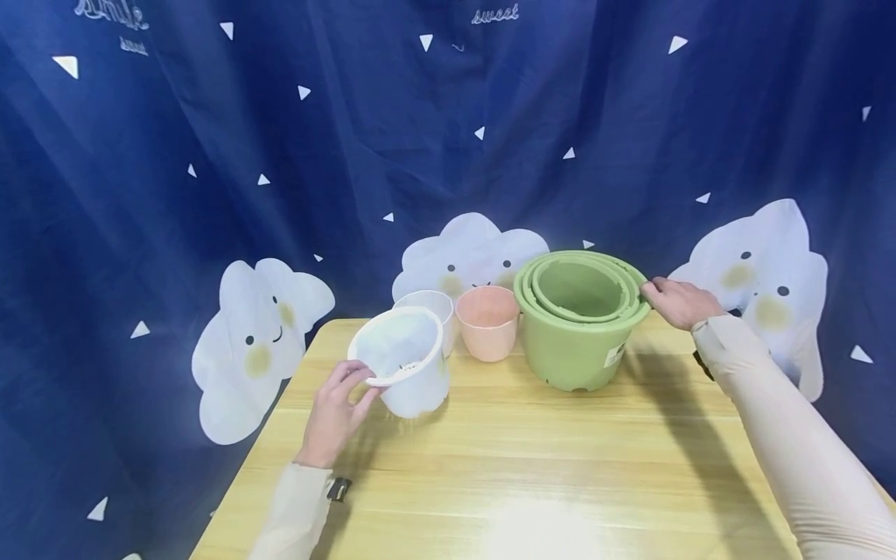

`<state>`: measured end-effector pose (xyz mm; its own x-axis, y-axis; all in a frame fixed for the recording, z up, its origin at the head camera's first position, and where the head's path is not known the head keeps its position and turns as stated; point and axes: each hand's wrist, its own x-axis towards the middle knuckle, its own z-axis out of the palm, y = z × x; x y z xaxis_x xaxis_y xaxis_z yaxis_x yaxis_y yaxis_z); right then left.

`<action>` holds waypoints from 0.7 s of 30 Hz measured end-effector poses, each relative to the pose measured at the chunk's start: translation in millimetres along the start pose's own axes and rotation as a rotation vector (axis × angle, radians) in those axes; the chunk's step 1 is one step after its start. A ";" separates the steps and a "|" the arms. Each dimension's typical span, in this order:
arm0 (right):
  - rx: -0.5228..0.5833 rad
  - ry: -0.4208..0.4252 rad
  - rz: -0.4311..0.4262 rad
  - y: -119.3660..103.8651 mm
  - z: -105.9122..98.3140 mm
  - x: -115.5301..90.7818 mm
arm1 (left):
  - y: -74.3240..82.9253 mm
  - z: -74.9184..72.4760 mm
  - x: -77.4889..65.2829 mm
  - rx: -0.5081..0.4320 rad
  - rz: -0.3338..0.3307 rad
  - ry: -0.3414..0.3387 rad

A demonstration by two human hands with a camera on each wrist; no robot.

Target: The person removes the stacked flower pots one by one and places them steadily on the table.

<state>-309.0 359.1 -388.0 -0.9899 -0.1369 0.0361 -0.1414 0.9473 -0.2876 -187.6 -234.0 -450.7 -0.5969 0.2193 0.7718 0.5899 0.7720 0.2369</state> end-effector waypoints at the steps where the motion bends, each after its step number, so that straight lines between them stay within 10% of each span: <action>1: 0.000 0.000 -0.001 -0.1 0.2 0.1 | -0.8 1.1 -1.3 -0.002 -0.006 -0.003; 21: 0.009 -0.005 0.008 -1.2 -1.0 0.4 | -15.5 11.0 -20.5 -0.022 -0.029 -0.070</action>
<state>-309.2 358.2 -386.7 -0.9911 -0.1304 0.0286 -0.1330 0.9457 -0.2967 -190.5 -243.8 -476.6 -0.6503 0.2387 0.7212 0.5830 0.7654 0.2723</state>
